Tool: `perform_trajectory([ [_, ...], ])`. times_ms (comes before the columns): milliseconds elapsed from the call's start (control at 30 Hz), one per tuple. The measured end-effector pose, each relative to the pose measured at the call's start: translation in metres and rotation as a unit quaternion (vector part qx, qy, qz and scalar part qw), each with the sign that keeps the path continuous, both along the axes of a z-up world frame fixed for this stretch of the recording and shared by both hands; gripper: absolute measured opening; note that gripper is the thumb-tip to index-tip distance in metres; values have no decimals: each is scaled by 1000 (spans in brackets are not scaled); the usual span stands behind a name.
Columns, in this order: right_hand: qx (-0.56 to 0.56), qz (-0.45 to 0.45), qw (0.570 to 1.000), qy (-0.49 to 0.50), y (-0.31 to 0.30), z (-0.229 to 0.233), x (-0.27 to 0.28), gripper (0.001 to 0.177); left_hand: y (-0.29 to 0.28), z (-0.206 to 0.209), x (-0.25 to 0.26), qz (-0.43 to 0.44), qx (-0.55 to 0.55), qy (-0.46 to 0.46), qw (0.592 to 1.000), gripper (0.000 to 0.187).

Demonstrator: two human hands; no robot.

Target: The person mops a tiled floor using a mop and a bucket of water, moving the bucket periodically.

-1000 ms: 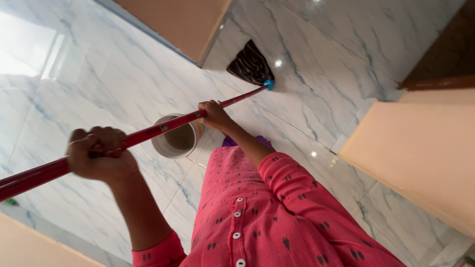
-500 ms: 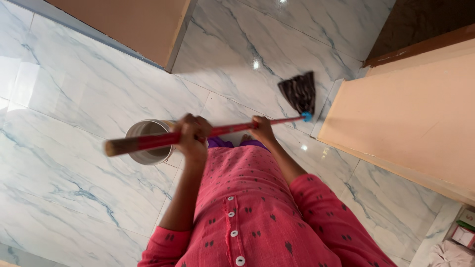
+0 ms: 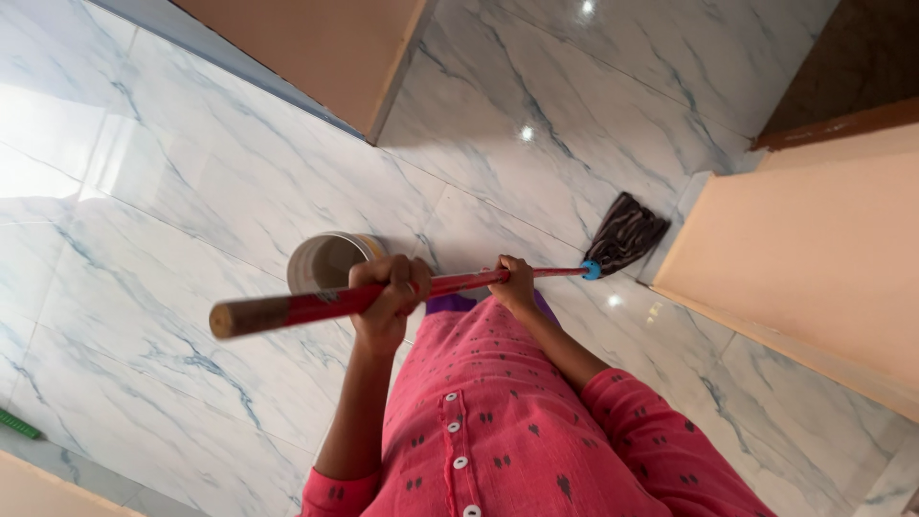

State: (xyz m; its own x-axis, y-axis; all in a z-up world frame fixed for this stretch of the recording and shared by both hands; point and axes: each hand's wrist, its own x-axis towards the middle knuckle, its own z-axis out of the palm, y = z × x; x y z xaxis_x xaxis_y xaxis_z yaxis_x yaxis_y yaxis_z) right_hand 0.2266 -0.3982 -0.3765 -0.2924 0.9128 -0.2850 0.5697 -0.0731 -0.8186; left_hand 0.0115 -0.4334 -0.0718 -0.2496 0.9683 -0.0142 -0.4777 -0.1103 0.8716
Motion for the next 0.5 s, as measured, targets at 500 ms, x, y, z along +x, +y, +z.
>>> perform_trajectory([
  [500, 217, 84, 957, 172, 68, 27, -255, 32, -36, 98, -116, 95, 43, 263, 959, 24],
])
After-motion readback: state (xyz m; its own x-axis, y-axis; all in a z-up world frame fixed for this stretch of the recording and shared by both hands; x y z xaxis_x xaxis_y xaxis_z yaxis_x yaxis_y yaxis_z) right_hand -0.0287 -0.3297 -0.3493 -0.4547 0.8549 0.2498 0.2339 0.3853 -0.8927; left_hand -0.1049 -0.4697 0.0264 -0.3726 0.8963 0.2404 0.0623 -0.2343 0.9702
